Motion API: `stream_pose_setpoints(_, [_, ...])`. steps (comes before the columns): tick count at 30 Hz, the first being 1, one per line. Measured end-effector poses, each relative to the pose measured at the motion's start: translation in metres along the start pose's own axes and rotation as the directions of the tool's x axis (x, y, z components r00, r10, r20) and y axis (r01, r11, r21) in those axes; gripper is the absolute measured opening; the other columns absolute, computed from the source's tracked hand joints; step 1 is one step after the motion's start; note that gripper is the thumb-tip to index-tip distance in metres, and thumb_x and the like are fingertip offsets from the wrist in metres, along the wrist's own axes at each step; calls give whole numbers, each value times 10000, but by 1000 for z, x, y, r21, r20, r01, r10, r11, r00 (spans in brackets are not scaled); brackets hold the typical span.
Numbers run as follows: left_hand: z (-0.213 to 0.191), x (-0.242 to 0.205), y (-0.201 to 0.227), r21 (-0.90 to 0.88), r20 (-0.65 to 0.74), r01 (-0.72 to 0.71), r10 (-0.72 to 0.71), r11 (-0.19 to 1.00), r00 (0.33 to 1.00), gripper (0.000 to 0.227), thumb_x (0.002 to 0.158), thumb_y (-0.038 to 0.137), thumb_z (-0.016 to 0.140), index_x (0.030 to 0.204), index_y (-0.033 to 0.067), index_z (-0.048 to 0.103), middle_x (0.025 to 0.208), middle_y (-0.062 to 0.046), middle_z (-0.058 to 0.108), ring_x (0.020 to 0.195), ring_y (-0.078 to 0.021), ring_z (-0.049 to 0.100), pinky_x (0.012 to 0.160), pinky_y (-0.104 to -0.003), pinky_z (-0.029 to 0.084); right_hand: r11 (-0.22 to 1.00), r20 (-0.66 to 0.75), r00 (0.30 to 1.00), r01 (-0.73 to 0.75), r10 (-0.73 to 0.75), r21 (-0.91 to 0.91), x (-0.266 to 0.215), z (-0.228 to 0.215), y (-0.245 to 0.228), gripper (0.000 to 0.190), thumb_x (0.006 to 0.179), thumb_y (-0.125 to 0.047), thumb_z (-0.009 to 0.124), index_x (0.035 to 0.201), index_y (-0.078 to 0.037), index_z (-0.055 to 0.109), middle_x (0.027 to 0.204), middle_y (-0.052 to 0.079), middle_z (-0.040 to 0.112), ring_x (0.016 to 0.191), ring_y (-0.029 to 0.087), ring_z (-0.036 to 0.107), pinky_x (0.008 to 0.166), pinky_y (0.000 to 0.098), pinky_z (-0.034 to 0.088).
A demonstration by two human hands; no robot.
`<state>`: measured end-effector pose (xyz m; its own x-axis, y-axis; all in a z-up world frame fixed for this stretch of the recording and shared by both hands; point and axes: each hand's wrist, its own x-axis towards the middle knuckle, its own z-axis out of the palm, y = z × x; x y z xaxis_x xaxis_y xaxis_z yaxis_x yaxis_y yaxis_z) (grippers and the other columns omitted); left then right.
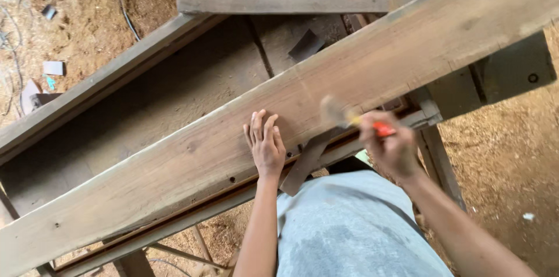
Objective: The person brushes a long wooden plank with a brush to remove sawdust and debris while it sits on a workbench.
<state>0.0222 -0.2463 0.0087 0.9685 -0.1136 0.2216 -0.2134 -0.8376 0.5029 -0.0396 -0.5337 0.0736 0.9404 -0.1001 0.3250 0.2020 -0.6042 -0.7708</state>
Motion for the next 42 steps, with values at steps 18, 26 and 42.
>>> stream_pose_setpoints(18, [-10,-6,-8,-218,-16,-29,26,976,1000,239,998,117,561,1224,109,638,1492,-100,508,1454,-292,420,1252,-516,260,979,-158,981,-137,112,-154,37,55,-45,249,1124,-227,563,1065,0,645,671,32,654,557,105,645,465,255,506])
stream_pose_setpoints(26, [-11,22,21,-139,38,64,-60,988,998,447,809,145,625,1255,120,632,1462,-124,454,1453,-329,341,1237,-538,208,940,197,958,-252,208,232,80,64,-32,223,1052,-205,600,1086,-5,692,658,52,683,530,91,632,452,234,511])
stream_pose_setpoints(42, [51,46,98,141,67,191,-202,971,977,604,999,393,503,1564,216,383,1675,-42,227,1554,-257,161,1255,-493,67,993,63,997,-28,35,-112,150,-12,57,264,1089,-248,546,1106,-6,650,692,71,700,518,120,678,375,234,533])
